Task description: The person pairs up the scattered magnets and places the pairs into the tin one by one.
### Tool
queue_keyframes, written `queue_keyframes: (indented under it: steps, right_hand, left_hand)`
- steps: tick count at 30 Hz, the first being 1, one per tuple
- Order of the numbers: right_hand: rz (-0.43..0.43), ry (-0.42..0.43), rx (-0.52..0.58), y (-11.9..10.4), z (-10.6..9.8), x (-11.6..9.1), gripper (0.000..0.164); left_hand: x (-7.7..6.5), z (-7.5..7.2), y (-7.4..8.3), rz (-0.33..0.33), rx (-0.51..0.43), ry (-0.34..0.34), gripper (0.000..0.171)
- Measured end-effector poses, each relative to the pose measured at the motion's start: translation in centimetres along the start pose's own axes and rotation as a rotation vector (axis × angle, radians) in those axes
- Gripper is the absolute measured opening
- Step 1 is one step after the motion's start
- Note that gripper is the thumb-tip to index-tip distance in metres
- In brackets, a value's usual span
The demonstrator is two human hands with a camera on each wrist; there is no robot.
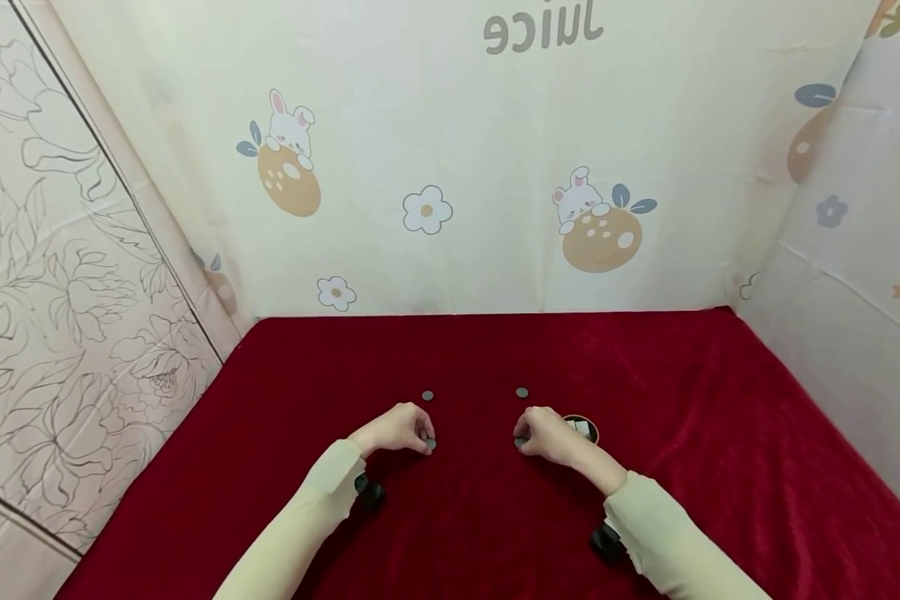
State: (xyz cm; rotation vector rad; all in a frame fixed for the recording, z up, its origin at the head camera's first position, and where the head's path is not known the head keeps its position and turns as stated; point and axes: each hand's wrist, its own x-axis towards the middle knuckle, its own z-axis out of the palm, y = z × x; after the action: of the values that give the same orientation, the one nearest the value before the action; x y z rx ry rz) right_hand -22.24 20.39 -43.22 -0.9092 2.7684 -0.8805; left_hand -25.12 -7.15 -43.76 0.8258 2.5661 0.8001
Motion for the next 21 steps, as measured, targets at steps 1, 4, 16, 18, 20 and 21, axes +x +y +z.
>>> queue_keyframes:
  steps: [1,4,16,18,20,21]
  right_hand:
    - [-0.006,-0.001,0.001,0.0,0.0,0.0,0.013]
    - [-0.021,-0.004,0.008,-0.2,0.2,0.2,0.013]
    - [-0.052,-0.024,0.047,-1.2,0.8,1.3,0.012]
    - [-0.053,-0.026,0.041,-1.4,0.9,1.6,0.012]
    - [-0.046,-0.03,0.036,-1.6,1.0,1.8,0.012]
    - [-0.042,-0.032,0.036,-1.7,1.1,1.9,0.012]
  left_hand:
    - [0.1,0.1,0.1,0.004,-0.002,-0.001,0.008]
    - [0.3,0.2,0.5,0.005,-0.012,-0.008,0.007]
    - [1.6,1.3,2.1,0.005,0.004,-0.014,0.008]
    - [1.8,1.4,2.3,0.01,0.009,-0.012,0.008]
    - [2.0,1.6,2.5,0.009,0.015,-0.012,0.008]
    - [2.1,1.6,2.7,0.008,0.018,-0.011,0.008]
